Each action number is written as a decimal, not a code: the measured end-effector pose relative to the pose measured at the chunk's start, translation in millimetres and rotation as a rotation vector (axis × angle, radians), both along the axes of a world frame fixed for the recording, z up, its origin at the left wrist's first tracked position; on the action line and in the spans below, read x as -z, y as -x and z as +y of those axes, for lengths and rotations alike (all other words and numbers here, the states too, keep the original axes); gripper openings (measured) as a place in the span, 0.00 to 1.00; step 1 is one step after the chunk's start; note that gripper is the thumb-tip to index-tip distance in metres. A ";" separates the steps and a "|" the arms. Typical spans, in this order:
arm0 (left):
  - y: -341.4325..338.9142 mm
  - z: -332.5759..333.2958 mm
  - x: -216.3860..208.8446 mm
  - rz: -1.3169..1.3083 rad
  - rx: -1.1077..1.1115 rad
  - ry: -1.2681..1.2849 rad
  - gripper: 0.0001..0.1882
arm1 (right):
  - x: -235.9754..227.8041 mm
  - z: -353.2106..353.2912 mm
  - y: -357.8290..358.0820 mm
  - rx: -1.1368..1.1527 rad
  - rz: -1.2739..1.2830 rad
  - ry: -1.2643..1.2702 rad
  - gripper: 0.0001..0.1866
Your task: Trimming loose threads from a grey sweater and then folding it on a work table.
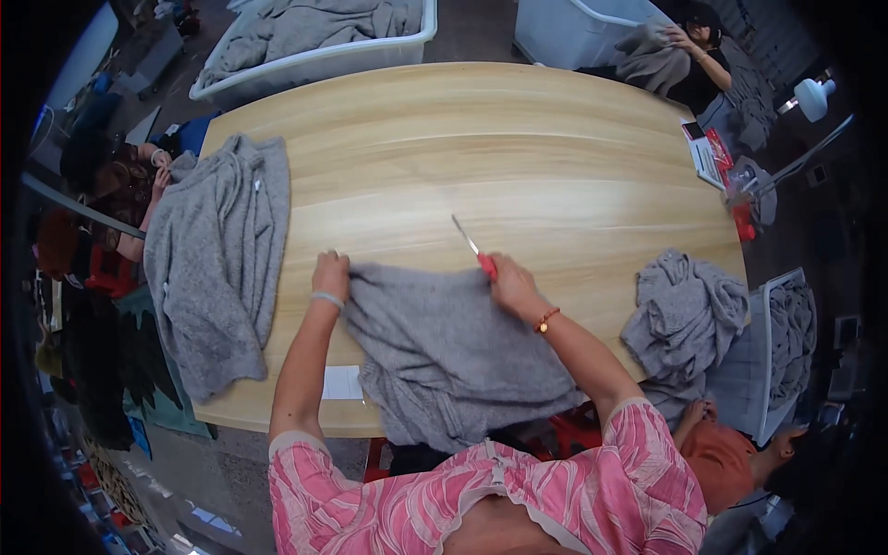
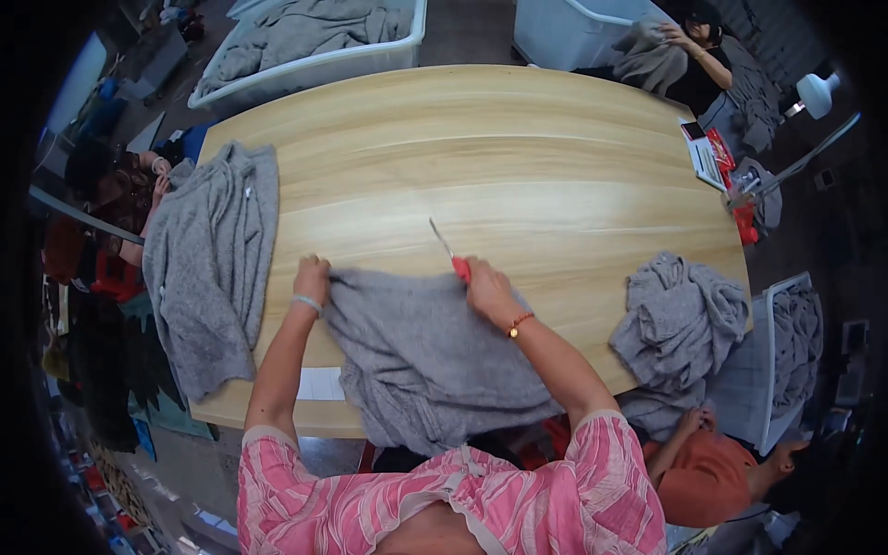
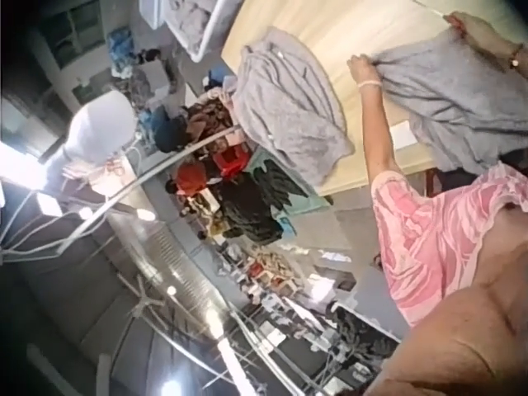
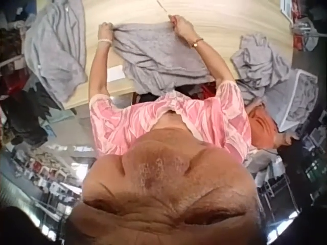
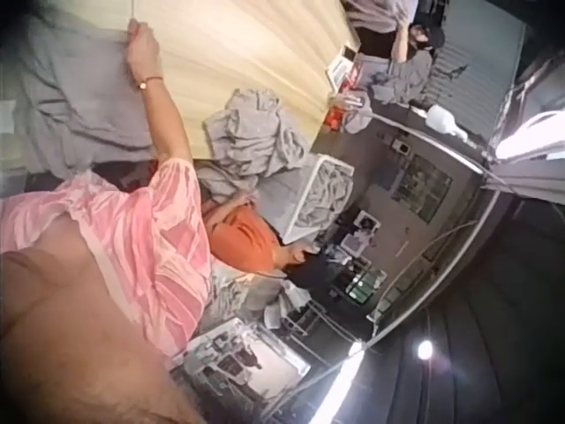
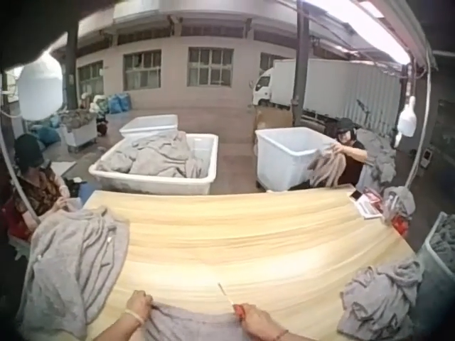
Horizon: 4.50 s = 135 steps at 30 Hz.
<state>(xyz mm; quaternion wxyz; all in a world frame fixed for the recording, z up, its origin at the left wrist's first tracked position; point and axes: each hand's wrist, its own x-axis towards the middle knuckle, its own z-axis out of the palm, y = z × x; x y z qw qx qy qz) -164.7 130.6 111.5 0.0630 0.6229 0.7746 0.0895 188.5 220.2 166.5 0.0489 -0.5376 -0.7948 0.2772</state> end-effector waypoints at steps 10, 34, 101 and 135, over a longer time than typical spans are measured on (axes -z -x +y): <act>50.4 0.6 -36.7 -0.143 0.214 -0.528 0.15 | -76.9 -5.6 -16.5 -0.138 0.116 -0.317 0.18; -134.0 -73.5 90.9 -0.077 0.263 -0.028 0.33 | 4.4 -82.9 77.6 -0.462 -0.074 0.151 0.16; -388.0 -103.7 -309.8 -1.000 -0.033 -0.840 0.18 | -124.8 -319.2 -528.4 0.287 0.201 0.056 0.16; -1301.5 107.3 -410.7 -0.579 1.404 -0.074 0.35 | -145.4 -477.7 -913.1 0.788 0.349 0.114 0.18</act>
